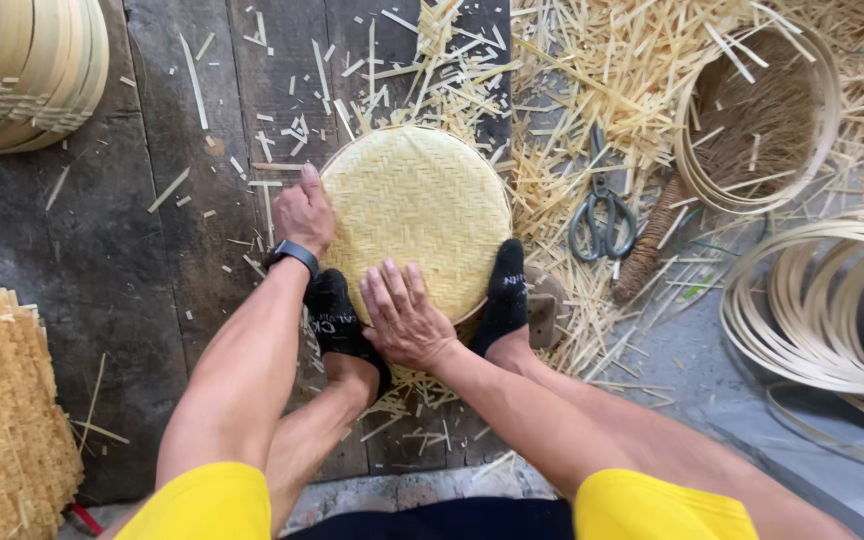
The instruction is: The person assembles round bamboo baskets by placing a woven mat over a wooden form, fitting a bamboo ring over the mat, and trimming the excess mat with shears. The finished baskets are stacked nearby.
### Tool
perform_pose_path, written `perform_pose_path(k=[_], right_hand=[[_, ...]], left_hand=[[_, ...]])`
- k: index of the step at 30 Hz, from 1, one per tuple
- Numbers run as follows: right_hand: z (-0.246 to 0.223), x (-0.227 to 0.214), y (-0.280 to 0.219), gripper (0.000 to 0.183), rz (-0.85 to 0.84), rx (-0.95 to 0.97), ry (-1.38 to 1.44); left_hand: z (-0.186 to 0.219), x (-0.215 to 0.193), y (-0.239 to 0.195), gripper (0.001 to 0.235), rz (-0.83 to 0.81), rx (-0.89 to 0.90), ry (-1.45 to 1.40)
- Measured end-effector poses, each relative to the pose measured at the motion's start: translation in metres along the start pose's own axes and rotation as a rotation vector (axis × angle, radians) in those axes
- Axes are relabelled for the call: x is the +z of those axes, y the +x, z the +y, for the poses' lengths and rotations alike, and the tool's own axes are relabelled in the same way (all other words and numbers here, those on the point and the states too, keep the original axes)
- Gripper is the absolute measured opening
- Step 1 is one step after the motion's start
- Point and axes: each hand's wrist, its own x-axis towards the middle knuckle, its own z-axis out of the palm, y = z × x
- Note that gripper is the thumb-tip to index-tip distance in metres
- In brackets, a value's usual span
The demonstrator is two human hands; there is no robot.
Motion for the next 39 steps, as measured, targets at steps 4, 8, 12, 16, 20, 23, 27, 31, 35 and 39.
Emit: perform_pose_path(k=[4,8,12,16,20,23,27,31,35,39], right_hand=[[-0.005,0.006,-0.009,0.083,0.038,0.036,-0.013],[-0.004,-0.024,-0.005,0.074,0.007,0.148,0.154],[0.053,-0.115,-0.002,0.039,0.118,0.279,0.368],[0.119,-0.242,-0.013,0.033,-0.452,0.467,0.005],[0.140,-0.316,-0.028,0.041,-0.446,0.400,-0.230],[0.143,-0.297,-0.042,0.035,-0.455,0.593,0.095],[0.158,-0.176,-0.042,0.042,-0.364,0.908,0.569],[0.176,-0.043,-0.020,0.048,0.001,1.249,1.114],[0.180,0.014,-0.010,0.051,0.336,1.569,1.608],[0.186,-0.022,-0.029,0.055,0.665,1.177,1.572]], left_hand=[[0.009,-0.004,-0.010,0.080,0.052,0.026,0.016],[-0.002,-0.016,-0.041,0.066,0.052,0.026,0.007],[-0.012,-0.053,-0.090,0.065,0.130,-0.042,0.084],[-0.018,-0.089,-0.131,0.059,0.296,0.091,-0.024],[-0.026,-0.101,-0.126,0.054,0.343,0.197,-0.117],[-0.046,-0.082,-0.109,0.060,0.241,0.071,-0.131],[-0.061,-0.031,-0.065,0.082,0.027,-0.293,-0.213],[-0.056,0.019,-0.052,0.064,0.192,-0.578,-0.725],[-0.029,0.025,-0.060,0.044,0.333,-0.791,-0.992],[0.005,-0.005,-0.073,0.034,0.270,-0.287,-1.533]])
